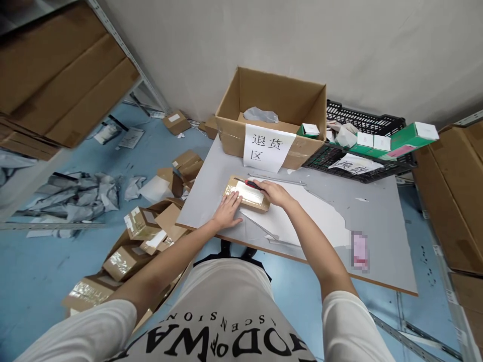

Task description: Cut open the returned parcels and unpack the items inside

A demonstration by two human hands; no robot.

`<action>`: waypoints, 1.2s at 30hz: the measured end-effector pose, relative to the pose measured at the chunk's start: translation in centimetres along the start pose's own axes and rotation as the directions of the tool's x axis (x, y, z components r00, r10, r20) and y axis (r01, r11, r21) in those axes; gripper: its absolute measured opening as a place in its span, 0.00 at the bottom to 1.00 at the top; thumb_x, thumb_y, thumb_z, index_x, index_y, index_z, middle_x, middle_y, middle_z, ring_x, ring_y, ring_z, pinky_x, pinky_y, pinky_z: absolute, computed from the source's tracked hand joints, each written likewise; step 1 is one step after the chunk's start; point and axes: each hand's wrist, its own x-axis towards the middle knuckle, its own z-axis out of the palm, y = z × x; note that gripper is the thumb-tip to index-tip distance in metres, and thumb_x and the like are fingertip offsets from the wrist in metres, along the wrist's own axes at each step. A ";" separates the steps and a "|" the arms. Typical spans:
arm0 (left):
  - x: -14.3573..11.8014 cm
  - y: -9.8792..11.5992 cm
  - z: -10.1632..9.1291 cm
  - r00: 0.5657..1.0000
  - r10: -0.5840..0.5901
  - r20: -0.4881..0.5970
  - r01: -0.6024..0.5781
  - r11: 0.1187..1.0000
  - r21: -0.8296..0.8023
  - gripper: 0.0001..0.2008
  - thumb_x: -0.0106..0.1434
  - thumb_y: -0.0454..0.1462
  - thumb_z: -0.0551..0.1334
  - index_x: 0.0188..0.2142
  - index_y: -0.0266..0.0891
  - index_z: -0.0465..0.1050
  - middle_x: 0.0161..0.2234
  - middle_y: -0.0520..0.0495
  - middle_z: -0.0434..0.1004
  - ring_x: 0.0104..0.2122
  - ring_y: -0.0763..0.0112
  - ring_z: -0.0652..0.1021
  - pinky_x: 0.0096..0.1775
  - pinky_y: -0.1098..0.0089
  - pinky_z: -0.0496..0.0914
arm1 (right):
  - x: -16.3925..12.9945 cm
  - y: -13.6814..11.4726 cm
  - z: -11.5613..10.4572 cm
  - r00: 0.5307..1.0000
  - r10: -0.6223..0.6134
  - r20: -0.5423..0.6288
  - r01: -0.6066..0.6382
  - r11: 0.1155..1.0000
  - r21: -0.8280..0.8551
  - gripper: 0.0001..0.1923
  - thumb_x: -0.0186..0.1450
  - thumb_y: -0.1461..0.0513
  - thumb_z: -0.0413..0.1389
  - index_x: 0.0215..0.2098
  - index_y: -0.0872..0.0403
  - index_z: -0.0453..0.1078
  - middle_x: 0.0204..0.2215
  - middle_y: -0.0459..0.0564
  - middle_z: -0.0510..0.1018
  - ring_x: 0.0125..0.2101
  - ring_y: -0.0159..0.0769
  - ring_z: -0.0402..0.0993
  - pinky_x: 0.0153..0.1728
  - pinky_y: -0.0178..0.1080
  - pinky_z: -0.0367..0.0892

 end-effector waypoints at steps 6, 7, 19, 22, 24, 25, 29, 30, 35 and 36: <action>-0.1 -0.1 0.1 1.000 -0.017 0.006 0.017 1.000 0.026 0.48 0.51 0.50 0.63 0.65 0.33 0.44 0.66 0.35 0.41 0.65 0.52 0.44 0.62 0.52 0.37 | 2.4 -1.1 1.2 0.982 0.031 0.187 0.027 0.954 -0.299 0.27 0.65 0.65 0.49 0.63 0.45 0.55 0.48 0.51 0.73 0.43 0.40 0.71 0.37 0.35 0.64; 0.0 -0.1 0.2 1.000 -0.021 0.010 0.021 0.999 0.032 0.48 0.51 0.51 0.63 0.65 0.32 0.44 0.66 0.35 0.41 0.65 0.52 0.44 0.62 0.52 0.37 | 2.6 -1.2 1.4 0.977 0.040 0.209 0.035 0.939 -0.342 0.27 0.66 0.64 0.47 0.63 0.45 0.54 0.48 0.51 0.73 0.43 0.40 0.71 0.36 0.35 0.64; -0.1 -0.4 0.5 1.000 0.009 0.001 -0.009 0.998 0.064 0.51 0.50 0.53 0.63 0.65 0.31 0.44 0.66 0.35 0.40 0.65 0.51 0.44 0.62 0.52 0.39 | 3.6 -1.6 1.5 0.970 -0.044 0.241 0.137 0.914 -0.383 0.27 0.67 0.64 0.45 0.64 0.49 0.51 0.52 0.53 0.71 0.46 0.39 0.70 0.41 0.37 0.64; -0.2 -0.4 0.5 1.000 0.014 -0.005 -0.014 0.998 0.067 0.51 0.50 0.53 0.63 0.65 0.31 0.43 0.66 0.35 0.40 0.65 0.51 0.44 0.62 0.52 0.39 | 3.8 -1.8 1.6 0.964 -0.046 0.264 0.147 0.914 -0.377 0.26 0.67 0.64 0.45 0.63 0.49 0.53 0.51 0.53 0.71 0.47 0.38 0.70 0.42 0.36 0.63; -0.2 -0.4 0.5 1.000 0.016 -0.007 -0.015 0.997 0.069 0.51 0.50 0.53 0.63 0.65 0.31 0.43 0.66 0.35 0.40 0.65 0.52 0.43 0.62 0.53 0.39 | 4.1 -2.0 1.6 0.955 -0.024 0.294 0.146 0.906 -0.398 0.25 0.67 0.65 0.45 0.63 0.49 0.54 0.50 0.52 0.72 0.46 0.38 0.70 0.41 0.35 0.63; -0.2 -0.5 0.5 1.000 0.016 -0.007 -0.015 0.997 0.070 0.51 0.50 0.53 0.63 0.65 0.31 0.43 0.66 0.35 0.40 0.65 0.52 0.43 0.62 0.53 0.39 | 4.3 -2.1 1.6 0.951 -0.009 0.308 0.143 0.897 -0.417 0.25 0.67 0.65 0.45 0.63 0.48 0.54 0.50 0.52 0.72 0.45 0.38 0.71 0.40 0.35 0.63; -0.1 -0.5 0.5 1.000 0.015 -0.002 -0.015 0.998 0.067 0.51 0.50 0.53 0.63 0.65 0.32 0.43 0.66 0.35 0.40 0.65 0.51 0.43 0.61 0.53 0.40 | 4.9 -3.1 1.4 0.934 0.048 0.353 0.149 0.847 -0.510 0.27 0.67 0.65 0.45 0.64 0.47 0.53 0.48 0.53 0.72 0.42 0.39 0.72 0.35 0.34 0.62; -0.1 -0.5 0.4 1.000 0.013 0.000 -0.013 0.998 0.066 0.51 0.50 0.53 0.63 0.65 0.32 0.43 0.66 0.35 0.40 0.65 0.51 0.43 0.61 0.52 0.40 | 5.1 -3.4 1.3 0.930 0.058 0.363 0.153 0.836 -0.527 0.27 0.67 0.66 0.45 0.64 0.47 0.52 0.48 0.54 0.72 0.42 0.39 0.72 0.35 0.34 0.62; 0.0 -0.4 0.3 1.000 0.004 0.014 -0.005 0.998 0.066 0.51 0.49 0.52 0.63 0.65 0.33 0.42 0.66 0.35 0.41 0.65 0.51 0.43 0.61 0.52 0.40 | 5.5 -4.6 0.7 0.909 0.096 0.407 0.169 0.806 -0.567 0.31 0.64 0.70 0.45 0.64 0.49 0.51 0.47 0.55 0.72 0.41 0.40 0.73 0.33 0.35 0.61; 0.0 -0.4 0.3 1.000 0.003 0.017 -0.004 0.998 0.066 0.51 0.49 0.52 0.63 0.65 0.33 0.42 0.66 0.35 0.41 0.65 0.51 0.43 0.61 0.52 0.40 | 5.5 -4.7 0.6 0.906 0.101 0.412 0.171 0.801 -0.573 0.32 0.63 0.71 0.45 0.64 0.49 0.51 0.48 0.55 0.72 0.41 0.41 0.73 0.33 0.35 0.61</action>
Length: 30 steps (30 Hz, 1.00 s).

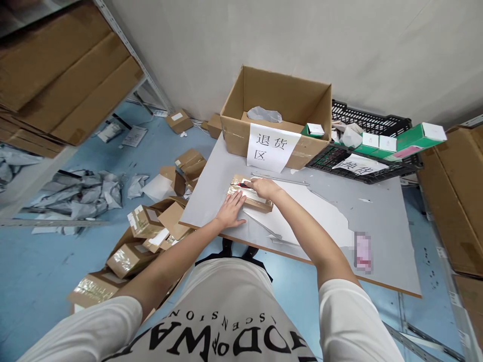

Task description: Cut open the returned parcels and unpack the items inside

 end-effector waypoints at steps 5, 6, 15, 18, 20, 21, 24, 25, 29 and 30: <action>-0.1 0.1 -0.1 1.000 -0.004 0.002 0.004 1.000 -0.002 0.51 0.50 0.52 0.63 0.65 0.32 0.43 0.66 0.35 0.41 0.65 0.51 0.43 0.61 0.53 0.41 | -0.4 0.3 -0.1 0.999 0.001 0.048 0.000 0.999 -0.038 0.33 0.61 0.71 0.47 0.63 0.49 0.52 0.47 0.56 0.72 0.40 0.41 0.74 0.31 0.35 0.61; -0.1 0.1 -0.1 1.000 -0.002 0.001 0.002 1.000 -0.002 0.50 0.50 0.52 0.63 0.65 0.32 0.43 0.66 0.35 0.41 0.65 0.51 0.44 0.61 0.53 0.41 | -0.5 0.4 0.0 0.998 0.000 0.057 0.002 0.999 -0.038 0.33 0.61 0.71 0.48 0.64 0.49 0.52 0.47 0.57 0.72 0.40 0.41 0.74 0.31 0.34 0.61; -0.1 0.1 -0.1 1.000 -0.005 0.013 0.005 1.000 0.009 0.51 0.50 0.53 0.62 0.65 0.33 0.42 0.66 0.35 0.40 0.65 0.52 0.43 0.61 0.53 0.41 | -1.5 0.7 -0.2 0.998 0.006 0.058 -0.007 1.000 0.009 0.29 0.63 0.69 0.49 0.62 0.50 0.55 0.46 0.56 0.73 0.40 0.40 0.74 0.33 0.34 0.61; 0.0 0.1 -0.2 1.000 -0.011 0.014 0.010 1.000 0.005 0.50 0.50 0.53 0.62 0.65 0.33 0.43 0.66 0.35 0.41 0.65 0.52 0.44 0.61 0.53 0.41 | -3.2 1.7 0.0 0.998 0.012 0.062 -0.014 0.999 0.033 0.29 0.63 0.68 0.50 0.62 0.51 0.56 0.46 0.56 0.73 0.40 0.41 0.73 0.35 0.35 0.61; 0.0 0.1 -0.2 1.000 -0.013 0.014 0.013 1.000 0.002 0.50 0.50 0.53 0.63 0.65 0.33 0.43 0.66 0.35 0.42 0.65 0.52 0.44 0.61 0.53 0.41 | -4.5 2.3 0.3 0.997 0.029 0.071 -0.031 0.999 0.038 0.28 0.63 0.68 0.49 0.61 0.51 0.57 0.45 0.56 0.74 0.40 0.42 0.73 0.35 0.35 0.61; 0.0 0.1 -0.3 1.000 -0.014 0.014 0.014 1.000 0.000 0.50 0.50 0.53 0.63 0.65 0.33 0.44 0.66 0.35 0.43 0.65 0.51 0.44 0.61 0.52 0.41 | -5.2 2.5 0.5 0.996 0.047 0.079 -0.050 0.998 0.034 0.28 0.62 0.69 0.49 0.61 0.50 0.58 0.45 0.56 0.74 0.40 0.42 0.73 0.34 0.35 0.62; 0.0 0.2 -0.4 1.000 -0.015 0.008 0.015 1.000 0.000 0.50 0.50 0.54 0.62 0.65 0.33 0.44 0.66 0.35 0.43 0.65 0.51 0.45 0.61 0.52 0.42 | -6.6 2.5 1.0 0.989 0.105 0.104 -0.106 0.994 0.008 0.31 0.59 0.72 0.49 0.60 0.48 0.58 0.47 0.56 0.73 0.39 0.42 0.74 0.31 0.36 0.61; 0.0 0.2 -0.4 1.000 -0.011 0.006 0.011 1.000 0.003 0.50 0.50 0.54 0.62 0.65 0.33 0.44 0.66 0.35 0.43 0.65 0.51 0.45 0.61 0.52 0.42 | -6.9 2.4 1.1 0.988 0.115 0.106 -0.116 0.993 0.005 0.32 0.59 0.72 0.49 0.60 0.48 0.57 0.47 0.56 0.73 0.39 0.42 0.74 0.30 0.36 0.61; -0.2 0.3 -0.4 1.000 -0.005 0.008 0.005 1.000 0.018 0.49 0.51 0.53 0.62 0.65 0.33 0.44 0.66 0.35 0.43 0.65 0.51 0.45 0.62 0.52 0.41 | -7.1 1.9 1.1 0.985 0.130 0.109 -0.133 0.991 0.026 0.33 0.58 0.73 0.49 0.60 0.47 0.57 0.48 0.56 0.72 0.39 0.43 0.74 0.30 0.36 0.62; -0.3 0.3 -0.4 1.000 -0.005 0.010 0.005 1.000 0.021 0.49 0.52 0.53 0.61 0.65 0.33 0.44 0.66 0.35 0.43 0.65 0.51 0.45 0.62 0.52 0.41 | -7.1 1.8 1.1 0.984 0.134 0.114 -0.138 0.990 0.028 0.33 0.58 0.73 0.49 0.60 0.46 0.57 0.47 0.56 0.72 0.39 0.43 0.74 0.30 0.37 0.62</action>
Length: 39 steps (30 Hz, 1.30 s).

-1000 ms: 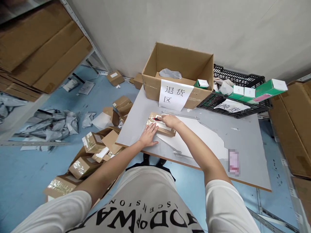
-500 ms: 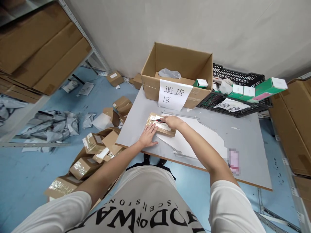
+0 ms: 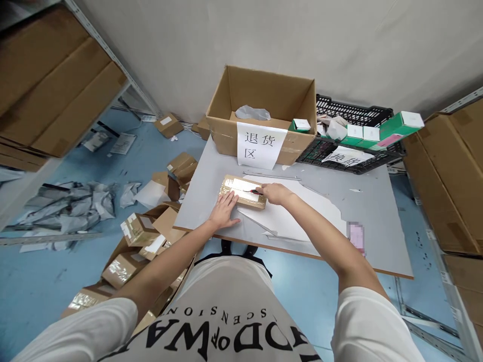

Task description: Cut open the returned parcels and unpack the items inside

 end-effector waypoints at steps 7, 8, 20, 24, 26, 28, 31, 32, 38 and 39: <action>0.0 0.2 0.2 1.000 -0.018 0.009 0.018 1.000 0.013 0.49 0.51 0.53 0.62 0.65 0.33 0.43 0.66 0.35 0.42 0.65 0.52 0.45 0.62 0.53 0.41 | -0.7 0.7 0.5 1.000 -0.008 0.025 0.008 1.000 0.006 0.33 0.59 0.72 0.49 0.61 0.47 0.55 0.48 0.56 0.72 0.39 0.42 0.74 0.31 0.36 0.62; 0.1 0.3 0.2 1.000 -0.024 0.012 0.024 1.000 0.013 0.50 0.51 0.53 0.62 0.65 0.33 0.43 0.66 0.35 0.43 0.65 0.52 0.45 0.62 0.53 0.41 | -1.1 0.9 0.7 1.000 -0.003 0.021 0.003 1.000 0.005 0.34 0.59 0.72 0.49 0.62 0.47 0.55 0.48 0.56 0.72 0.38 0.42 0.74 0.31 0.36 0.62; 0.5 0.1 0.1 1.000 -0.011 0.017 0.011 1.000 0.015 0.49 0.51 0.55 0.62 0.65 0.34 0.45 0.66 0.36 0.43 0.65 0.51 0.46 0.62 0.52 0.43 | -7.0 3.8 3.3 0.995 0.095 -0.016 -0.093 0.992 0.083 0.31 0.61 0.71 0.46 0.61 0.47 0.56 0.41 0.55 0.74 0.35 0.39 0.74 0.31 0.36 0.60; 0.5 -0.1 0.1 1.000 0.010 -0.002 -0.010 1.000 0.027 0.49 0.51 0.56 0.61 0.65 0.35 0.45 0.66 0.36 0.44 0.65 0.51 0.46 0.62 0.53 0.43 | -8.3 4.2 3.9 0.993 0.114 -0.030 -0.111 0.990 0.086 0.33 0.61 0.71 0.45 0.63 0.46 0.54 0.41 0.54 0.74 0.34 0.38 0.73 0.31 0.36 0.59; 0.5 -0.2 0.2 1.000 0.021 -0.009 -0.020 0.999 0.033 0.49 0.51 0.56 0.61 0.65 0.34 0.46 0.66 0.36 0.44 0.64 0.51 0.46 0.62 0.53 0.43 | -8.7 4.2 4.2 0.992 0.120 -0.038 -0.116 0.989 0.088 0.33 0.61 0.71 0.44 0.63 0.45 0.53 0.42 0.54 0.73 0.33 0.38 0.73 0.30 0.36 0.59; 0.4 -0.2 0.2 1.000 0.026 -0.011 -0.025 0.999 0.036 0.49 0.51 0.56 0.61 0.65 0.34 0.46 0.65 0.35 0.44 0.64 0.51 0.47 0.62 0.52 0.43 | -9.1 4.4 4.8 0.991 0.121 -0.065 -0.113 0.987 0.113 0.32 0.62 0.71 0.43 0.63 0.45 0.53 0.43 0.54 0.73 0.35 0.38 0.73 0.31 0.36 0.60; 0.4 -0.1 0.1 1.000 0.026 -0.004 -0.026 0.999 0.035 0.49 0.52 0.55 0.61 0.65 0.33 0.46 0.65 0.35 0.45 0.64 0.50 0.47 0.62 0.52 0.43 | -10.2 5.0 6.2 0.975 0.144 -0.172 -0.107 0.973 0.204 0.29 0.65 0.67 0.42 0.64 0.46 0.51 0.45 0.53 0.72 0.40 0.41 0.71 0.36 0.38 0.64; 0.4 0.0 0.1 1.000 0.024 0.000 -0.024 0.999 0.035 0.48 0.52 0.55 0.61 0.65 0.33 0.46 0.65 0.35 0.45 0.64 0.50 0.47 0.62 0.52 0.42 | -10.6 5.3 6.9 0.957 0.178 -0.228 -0.120 0.962 0.245 0.28 0.66 0.65 0.42 0.64 0.47 0.50 0.45 0.54 0.71 0.42 0.41 0.71 0.38 0.39 0.64; 0.4 0.1 0.0 1.000 0.012 0.003 -0.012 0.999 0.034 0.49 0.52 0.56 0.60 0.65 0.34 0.45 0.66 0.35 0.44 0.64 0.50 0.47 0.62 0.52 0.43 | -11.3 5.4 12.8 0.678 0.621 -0.393 -0.416 0.766 0.490 0.30 0.67 0.63 0.37 0.67 0.55 0.40 0.49 0.60 0.67 0.48 0.44 0.66 0.45 0.43 0.64; 0.3 0.1 0.0 1.000 0.012 0.003 -0.012 0.999 0.034 0.49 0.52 0.56 0.60 0.65 0.34 0.45 0.66 0.35 0.43 0.64 0.50 0.47 0.62 0.52 0.43 | -11.0 5.1 13.9 0.622 0.681 -0.385 -0.463 0.717 0.520 0.30 0.67 0.64 0.36 0.67 0.55 0.40 0.50 0.60 0.65 0.48 0.44 0.66 0.45 0.43 0.64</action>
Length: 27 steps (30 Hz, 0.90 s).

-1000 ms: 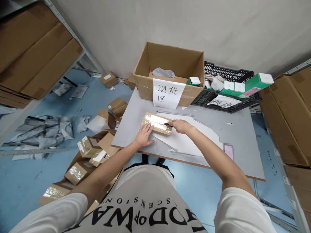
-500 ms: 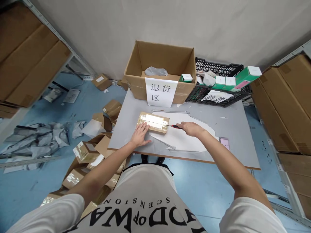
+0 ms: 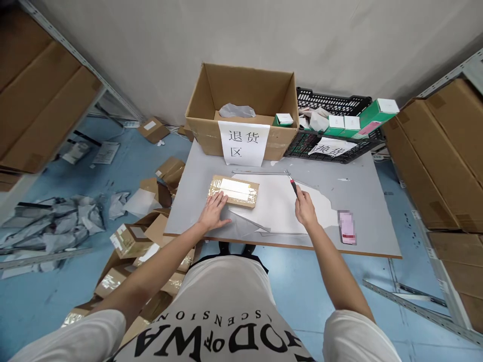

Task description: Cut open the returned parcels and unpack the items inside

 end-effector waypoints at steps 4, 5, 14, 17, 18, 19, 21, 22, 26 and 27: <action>-0.1 0.0 0.1 1.000 -0.001 -0.006 0.001 1.000 0.008 0.48 0.52 0.56 0.60 0.65 0.34 0.45 0.66 0.36 0.43 0.65 0.51 0.46 0.62 0.53 0.43 | -1.0 -0.6 4.5 0.971 0.229 -0.070 -0.233 0.970 -0.066 0.29 0.66 0.63 0.36 0.66 0.59 0.42 0.52 0.65 0.61 0.50 0.45 0.65 0.45 0.45 0.64; -0.1 0.1 0.1 1.000 -0.002 -0.005 0.002 1.000 0.010 0.48 0.52 0.56 0.60 0.65 0.34 0.45 0.66 0.36 0.42 0.65 0.50 0.46 0.62 0.53 0.44 | -1.2 -1.0 5.5 0.962 0.266 -0.065 -0.271 0.957 -0.104 0.29 0.66 0.63 0.35 0.65 0.61 0.41 0.52 0.67 0.62 0.49 0.46 0.65 0.44 0.46 0.64; -0.2 0.0 0.3 1.000 -0.002 0.008 0.002 1.000 0.026 0.47 0.54 0.55 0.60 0.65 0.34 0.45 0.66 0.36 0.42 0.65 0.51 0.45 0.62 0.53 0.43 | -1.6 -2.6 11.9 0.906 0.403 0.133 -0.357 0.893 -0.274 0.27 0.67 0.62 0.37 0.65 0.53 0.42 0.48 0.66 0.66 0.43 0.45 0.70 0.40 0.46 0.67; -0.2 0.0 0.2 1.000 -0.005 0.010 0.005 1.000 0.022 0.47 0.54 0.55 0.60 0.65 0.34 0.45 0.66 0.36 0.42 0.65 0.50 0.46 0.62 0.53 0.44 | -1.5 -2.3 13.6 0.913 0.393 0.109 -0.359 0.900 -0.247 0.28 0.66 0.62 0.38 0.65 0.51 0.43 0.50 0.65 0.65 0.44 0.45 0.69 0.38 0.45 0.67; -0.2 0.0 0.2 1.000 -0.004 0.010 0.004 1.000 0.023 0.47 0.54 0.54 0.61 0.65 0.35 0.45 0.66 0.36 0.42 0.65 0.50 0.46 0.62 0.53 0.44 | -1.5 -2.2 14.1 0.911 0.402 0.092 -0.371 0.897 -0.240 0.28 0.66 0.63 0.39 0.65 0.51 0.44 0.51 0.65 0.64 0.44 0.46 0.69 0.38 0.44 0.67; -0.2 0.0 0.2 1.000 -0.002 0.009 0.001 1.000 0.025 0.47 0.53 0.54 0.61 0.65 0.34 0.46 0.66 0.36 0.42 0.65 0.50 0.46 0.62 0.53 0.44 | -1.5 -2.2 14.6 0.905 0.418 0.081 -0.391 0.890 -0.235 0.29 0.66 0.63 0.39 0.65 0.51 0.45 0.52 0.64 0.63 0.45 0.46 0.68 0.38 0.44 0.67; -0.2 0.0 0.1 1.000 0.005 0.005 -0.006 0.999 0.033 0.46 0.53 0.54 0.61 0.65 0.34 0.46 0.66 0.36 0.43 0.64 0.50 0.47 0.62 0.52 0.44 | -1.5 -2.1 15.3 0.883 0.463 0.082 -0.438 0.873 -0.212 0.29 0.65 0.64 0.39 0.65 0.50 0.44 0.54 0.63 0.60 0.47 0.47 0.66 0.41 0.45 0.65; -0.2 0.0 0.1 1.000 0.008 0.003 -0.008 0.999 0.038 0.46 0.54 0.54 0.61 0.65 0.34 0.47 0.66 0.36 0.43 0.64 0.50 0.47 0.62 0.52 0.44 | -1.5 -2.2 15.6 0.872 0.482 0.088 -0.461 0.867 -0.191 0.30 0.65 0.64 0.39 0.66 0.50 0.44 0.55 0.62 0.59 0.48 0.48 0.65 0.42 0.45 0.64; -0.1 0.0 0.1 1.000 0.015 -0.009 -0.015 0.998 0.055 0.46 0.54 0.53 0.61 0.65 0.34 0.47 0.66 0.37 0.43 0.64 0.50 0.47 0.62 0.52 0.44 | -1.9 -2.0 16.3 0.864 0.494 0.101 -0.484 0.869 -0.103 0.30 0.66 0.63 0.39 0.66 0.48 0.43 0.56 0.62 0.56 0.51 0.51 0.59 0.45 0.51 0.61; -0.1 -0.1 0.0 1.000 0.017 -0.010 -0.016 0.998 0.056 0.45 0.54 0.53 0.61 0.65 0.34 0.47 0.66 0.37 0.43 0.64 0.50 0.48 0.62 0.52 0.44 | -2.0 -2.0 16.3 0.868 0.487 0.097 -0.479 0.873 -0.093 0.30 0.66 0.62 0.40 0.66 0.48 0.44 0.56 0.62 0.56 0.52 0.52 0.58 0.46 0.53 0.61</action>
